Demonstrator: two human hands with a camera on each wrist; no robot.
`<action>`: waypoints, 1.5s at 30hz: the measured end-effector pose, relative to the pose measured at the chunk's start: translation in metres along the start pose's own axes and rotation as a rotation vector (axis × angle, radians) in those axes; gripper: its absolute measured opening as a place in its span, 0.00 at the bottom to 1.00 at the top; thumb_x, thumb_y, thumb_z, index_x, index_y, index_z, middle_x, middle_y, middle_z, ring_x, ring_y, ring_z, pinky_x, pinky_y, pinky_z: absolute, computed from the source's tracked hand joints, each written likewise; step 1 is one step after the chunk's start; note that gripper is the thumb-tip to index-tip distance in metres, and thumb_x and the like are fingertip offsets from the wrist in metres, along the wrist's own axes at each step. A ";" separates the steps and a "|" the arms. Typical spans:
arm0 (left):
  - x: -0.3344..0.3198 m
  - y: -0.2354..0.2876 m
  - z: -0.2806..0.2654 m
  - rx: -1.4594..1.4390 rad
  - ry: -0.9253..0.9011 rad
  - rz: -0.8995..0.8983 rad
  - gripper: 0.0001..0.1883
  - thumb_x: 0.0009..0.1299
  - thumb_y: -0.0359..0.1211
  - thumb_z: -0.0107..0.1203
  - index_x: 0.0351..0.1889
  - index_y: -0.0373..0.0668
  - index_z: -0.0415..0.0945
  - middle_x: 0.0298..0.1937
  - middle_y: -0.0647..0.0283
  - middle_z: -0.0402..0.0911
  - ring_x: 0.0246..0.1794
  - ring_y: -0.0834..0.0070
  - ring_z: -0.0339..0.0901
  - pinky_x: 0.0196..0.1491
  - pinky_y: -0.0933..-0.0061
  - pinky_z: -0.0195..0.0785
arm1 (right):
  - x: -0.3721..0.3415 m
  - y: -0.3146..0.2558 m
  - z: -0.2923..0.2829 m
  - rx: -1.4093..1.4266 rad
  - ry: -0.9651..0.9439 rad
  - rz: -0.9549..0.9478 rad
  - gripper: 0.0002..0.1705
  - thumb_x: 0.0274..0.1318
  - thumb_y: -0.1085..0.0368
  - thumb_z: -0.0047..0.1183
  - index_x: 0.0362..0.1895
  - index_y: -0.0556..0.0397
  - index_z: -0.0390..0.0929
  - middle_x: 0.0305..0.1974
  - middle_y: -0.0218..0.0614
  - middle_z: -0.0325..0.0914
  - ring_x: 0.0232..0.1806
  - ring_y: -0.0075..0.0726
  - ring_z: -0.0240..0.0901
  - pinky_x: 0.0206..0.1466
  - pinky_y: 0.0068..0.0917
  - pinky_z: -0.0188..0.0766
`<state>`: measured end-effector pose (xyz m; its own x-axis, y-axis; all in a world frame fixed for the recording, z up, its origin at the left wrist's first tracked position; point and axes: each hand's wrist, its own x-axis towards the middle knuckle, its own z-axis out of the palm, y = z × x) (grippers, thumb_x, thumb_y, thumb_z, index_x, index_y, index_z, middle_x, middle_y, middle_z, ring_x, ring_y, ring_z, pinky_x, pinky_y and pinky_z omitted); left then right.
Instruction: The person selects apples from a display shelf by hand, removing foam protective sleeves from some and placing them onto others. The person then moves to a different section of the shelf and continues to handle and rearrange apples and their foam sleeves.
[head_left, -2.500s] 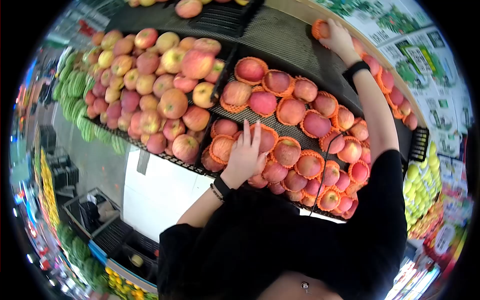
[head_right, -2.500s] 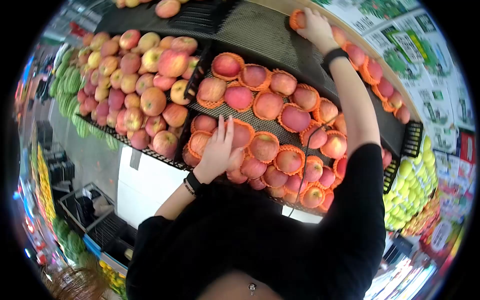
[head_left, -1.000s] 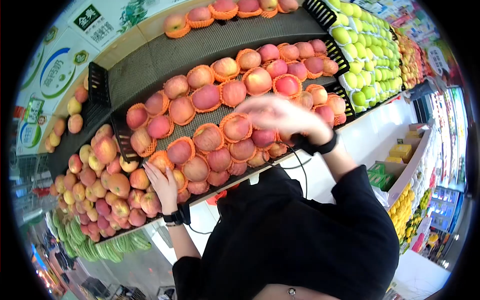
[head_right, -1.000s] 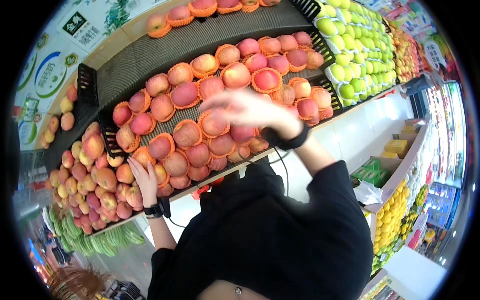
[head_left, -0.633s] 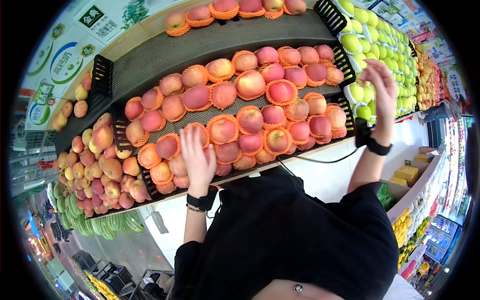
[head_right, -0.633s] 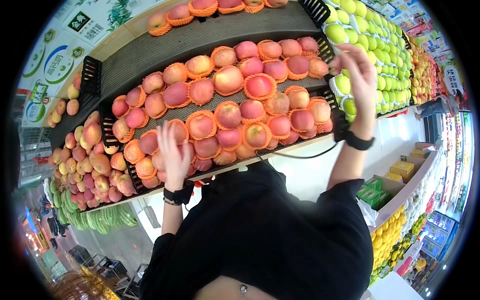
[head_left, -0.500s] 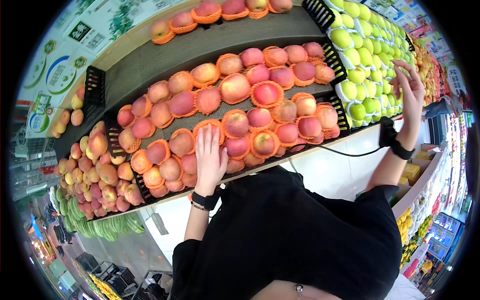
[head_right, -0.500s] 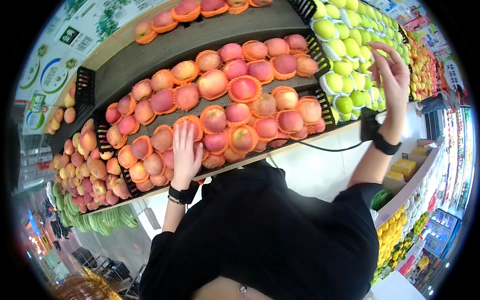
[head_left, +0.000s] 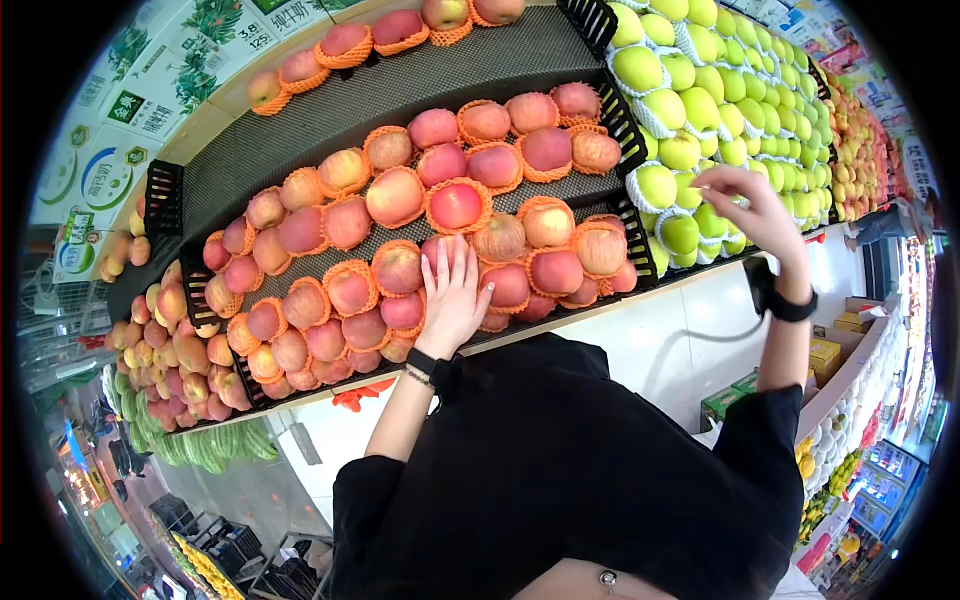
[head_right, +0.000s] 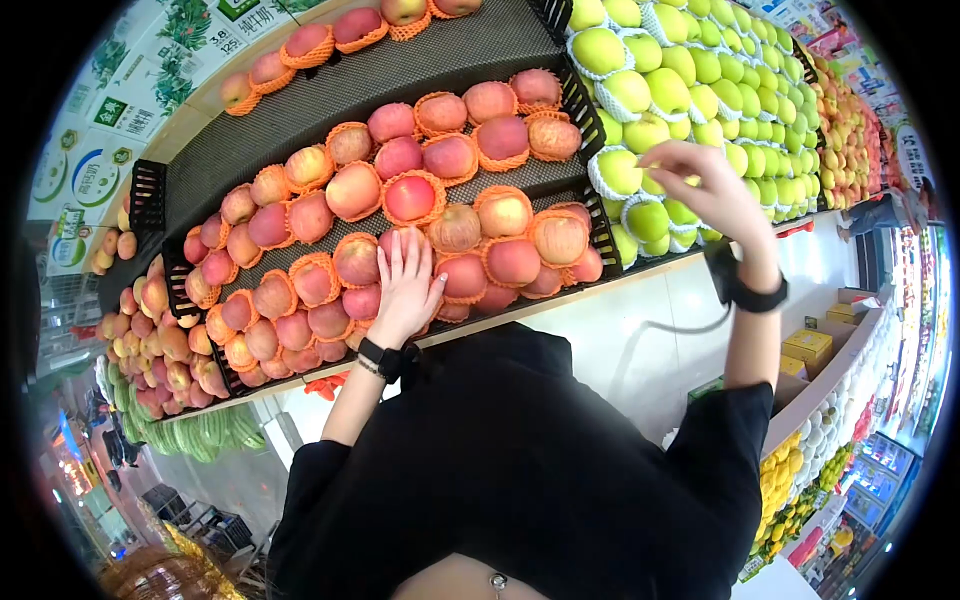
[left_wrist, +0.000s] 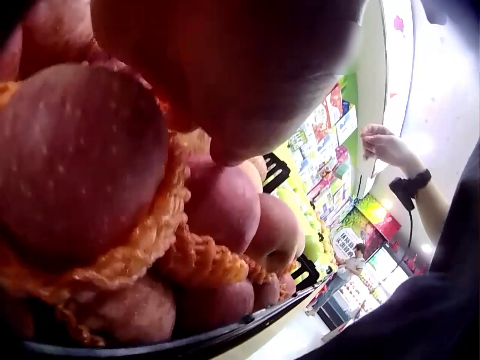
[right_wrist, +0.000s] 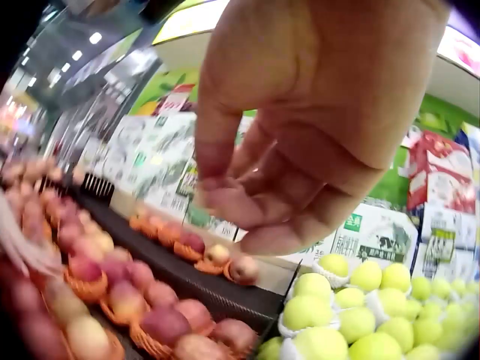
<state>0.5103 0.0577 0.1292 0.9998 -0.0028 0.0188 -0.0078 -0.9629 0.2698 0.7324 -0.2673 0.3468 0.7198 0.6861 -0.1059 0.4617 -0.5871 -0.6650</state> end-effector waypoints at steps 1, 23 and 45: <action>0.000 -0.001 0.008 0.078 -0.042 0.020 0.36 0.73 0.49 0.42 0.72 0.35 0.51 0.77 0.50 0.44 0.77 0.47 0.35 0.72 0.38 0.22 | 0.016 0.001 0.006 -0.147 -0.005 -0.087 0.09 0.59 0.70 0.52 0.43 0.58 0.78 0.28 0.33 0.77 0.27 0.23 0.69 0.33 0.22 0.68; 0.016 0.025 -0.017 -0.151 -0.110 0.261 0.30 0.72 0.45 0.47 0.73 0.59 0.55 0.76 0.63 0.51 0.76 0.55 0.47 0.73 0.44 0.36 | 0.418 0.011 0.051 -0.634 0.073 -0.091 0.56 0.32 0.56 0.71 0.68 0.50 0.55 0.64 0.52 0.61 0.63 0.60 0.63 0.63 0.50 0.66; 0.036 0.005 -0.070 -1.397 -0.069 -0.154 0.26 0.75 0.39 0.48 0.69 0.44 0.58 0.60 0.58 0.70 0.60 0.68 0.69 0.60 0.67 0.65 | 0.181 -0.081 0.066 -0.132 -0.244 -0.553 0.39 0.31 0.60 0.68 0.53 0.56 0.68 0.47 0.48 0.71 0.51 0.52 0.71 0.57 0.37 0.69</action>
<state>0.5448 0.0712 0.1982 0.9907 0.0240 -0.1337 0.1306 0.1036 0.9860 0.7916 -0.0671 0.3328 0.2238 0.9733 0.0519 0.8038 -0.1542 -0.5746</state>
